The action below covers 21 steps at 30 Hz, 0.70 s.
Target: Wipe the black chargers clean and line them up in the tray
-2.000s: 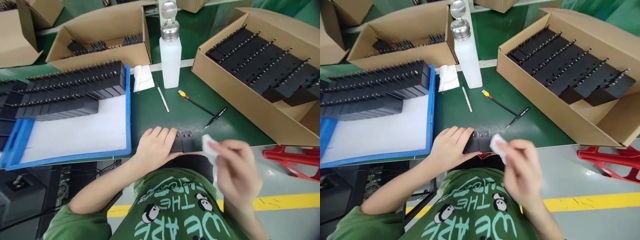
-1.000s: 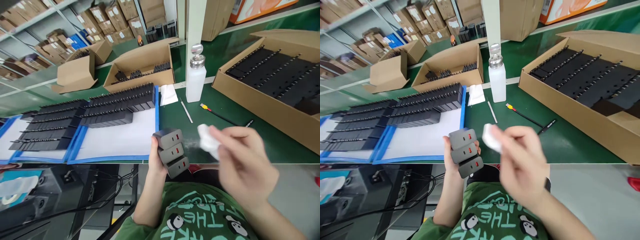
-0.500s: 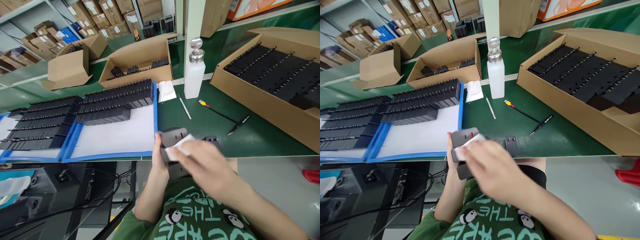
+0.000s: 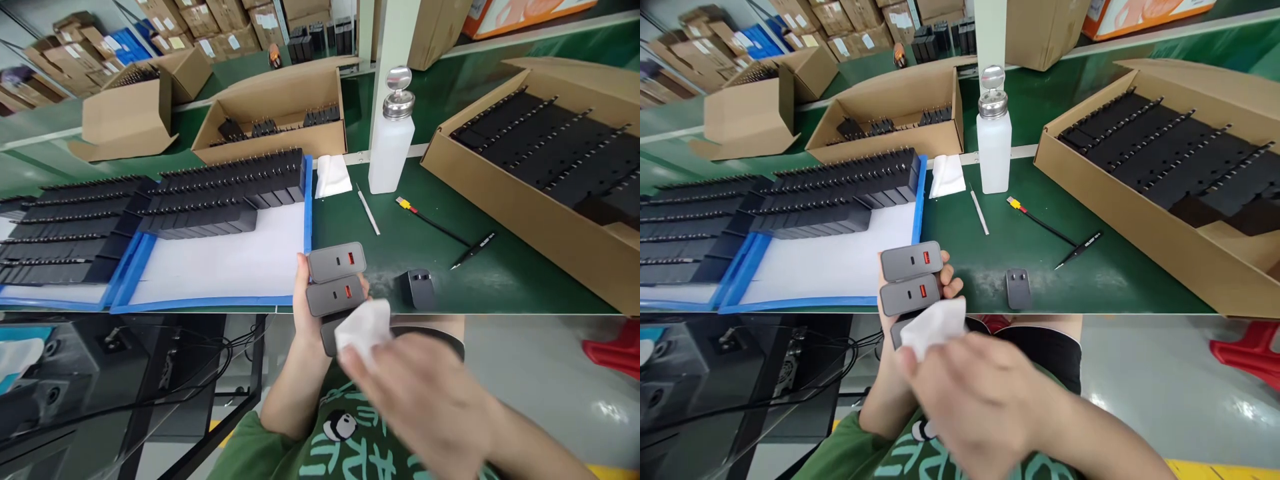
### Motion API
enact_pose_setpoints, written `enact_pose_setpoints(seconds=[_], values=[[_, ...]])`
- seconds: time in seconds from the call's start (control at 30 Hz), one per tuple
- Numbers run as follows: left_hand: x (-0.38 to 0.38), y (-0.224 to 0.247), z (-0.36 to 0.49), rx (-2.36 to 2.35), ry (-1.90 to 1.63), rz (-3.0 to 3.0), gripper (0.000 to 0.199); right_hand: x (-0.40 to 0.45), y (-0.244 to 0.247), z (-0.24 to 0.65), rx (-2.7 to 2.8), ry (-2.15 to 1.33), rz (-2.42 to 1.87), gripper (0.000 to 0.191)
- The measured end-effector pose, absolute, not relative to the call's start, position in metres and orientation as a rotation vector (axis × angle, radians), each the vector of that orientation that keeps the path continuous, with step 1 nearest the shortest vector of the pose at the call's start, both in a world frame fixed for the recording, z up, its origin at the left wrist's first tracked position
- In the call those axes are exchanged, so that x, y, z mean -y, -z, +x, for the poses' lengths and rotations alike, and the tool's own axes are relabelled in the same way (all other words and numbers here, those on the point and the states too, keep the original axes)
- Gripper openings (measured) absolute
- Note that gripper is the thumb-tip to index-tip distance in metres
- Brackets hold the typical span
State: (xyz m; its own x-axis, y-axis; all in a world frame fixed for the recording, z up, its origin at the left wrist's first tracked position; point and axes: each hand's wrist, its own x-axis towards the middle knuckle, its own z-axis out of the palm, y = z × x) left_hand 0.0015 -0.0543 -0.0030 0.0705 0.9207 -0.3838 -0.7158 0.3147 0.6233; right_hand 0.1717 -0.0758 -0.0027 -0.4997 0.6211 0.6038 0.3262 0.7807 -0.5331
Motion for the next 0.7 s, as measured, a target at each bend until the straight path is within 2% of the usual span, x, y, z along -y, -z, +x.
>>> enact_pose_setpoints(seconds=[0.1,0.23,0.33,0.47,0.6,0.63,0.7], values=[[0.052,0.002,0.002,-0.871,-1.273,0.238,0.066,0.067,0.009,0.168,2.16,-0.291,-0.488,0.039],[0.051,0.006,-0.001,-0.864,-1.271,0.175,0.067,0.033,0.017,0.177,2.215,-0.146,-0.822,0.036],[0.054,0.009,-0.005,-1.007,-1.354,0.394,0.073,0.019,0.012,0.181,2.35,-0.102,-0.881,0.039],[0.057,0.007,-0.016,-1.19,-1.493,0.756,0.064,0.032,-0.012,0.186,2.283,-0.4,-0.866,0.052],[0.055,-0.007,-0.024,-1.228,-1.504,1.264,0.068,0.047,-0.026,0.193,2.115,-0.812,-0.848,0.091],[0.053,-0.012,-0.024,-1.241,-1.481,1.512,0.069,0.047,-0.024,0.195,2.107,-0.901,-0.851,0.093],[0.049,-0.02,-0.022,-1.228,-1.398,2.027,0.069,0.045,-0.019,0.196,2.065,-1.027,-0.854,0.086]])
